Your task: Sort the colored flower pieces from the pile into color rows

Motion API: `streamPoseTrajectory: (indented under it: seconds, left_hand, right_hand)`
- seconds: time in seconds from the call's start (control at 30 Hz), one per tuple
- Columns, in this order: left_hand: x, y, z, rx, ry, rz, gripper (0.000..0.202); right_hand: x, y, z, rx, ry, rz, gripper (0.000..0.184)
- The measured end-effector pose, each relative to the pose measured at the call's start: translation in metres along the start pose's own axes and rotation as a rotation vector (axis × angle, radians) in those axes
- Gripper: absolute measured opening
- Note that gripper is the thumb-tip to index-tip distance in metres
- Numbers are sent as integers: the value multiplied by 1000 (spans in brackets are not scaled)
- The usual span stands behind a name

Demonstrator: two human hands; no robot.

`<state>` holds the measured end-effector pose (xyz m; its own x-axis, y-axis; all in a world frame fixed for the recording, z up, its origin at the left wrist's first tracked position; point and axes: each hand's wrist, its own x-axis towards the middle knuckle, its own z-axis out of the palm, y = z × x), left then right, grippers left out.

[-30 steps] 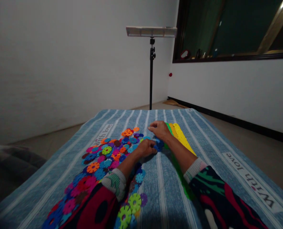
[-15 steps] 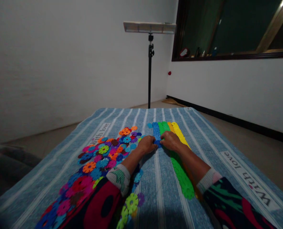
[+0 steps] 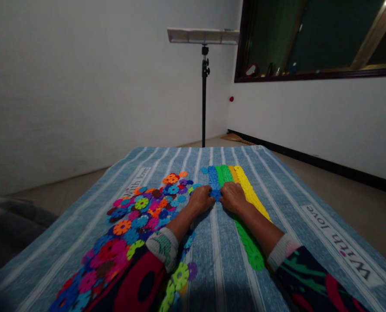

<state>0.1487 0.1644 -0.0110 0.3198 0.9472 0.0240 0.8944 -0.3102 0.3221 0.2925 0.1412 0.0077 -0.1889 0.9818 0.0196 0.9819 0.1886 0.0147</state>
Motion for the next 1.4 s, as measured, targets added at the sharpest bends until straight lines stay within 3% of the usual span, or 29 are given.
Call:
streamPoseTrajectory:
  seconds: [0.47,0.7,0.83,0.97,1.17,1.4]
  left_hand:
    - [-2,0,2,-21,5,25,21]
    - [-7,0,0,-37,-7,14,24]
    - [-20,-6,-9,-21,18,9,25]
    - [-44,-26,-24,41,4,10,23]
    - [-96,-76,-57,74,34,-41,20]
    - [-160,-137,-89,-45,161,-182,20]
  right_hand:
    - [1,-1,7,8,9,-32,23]
    - [-6,-8,-4,17,19,-30,23]
    - [-17,-23,-11,58,21,-98,23]
    - [-36,-52,-8,127,-12,-233,23]
    - [-71,-94,10,229,-32,-369,19]
    - [-95,-100,43,389,52,-387,21]
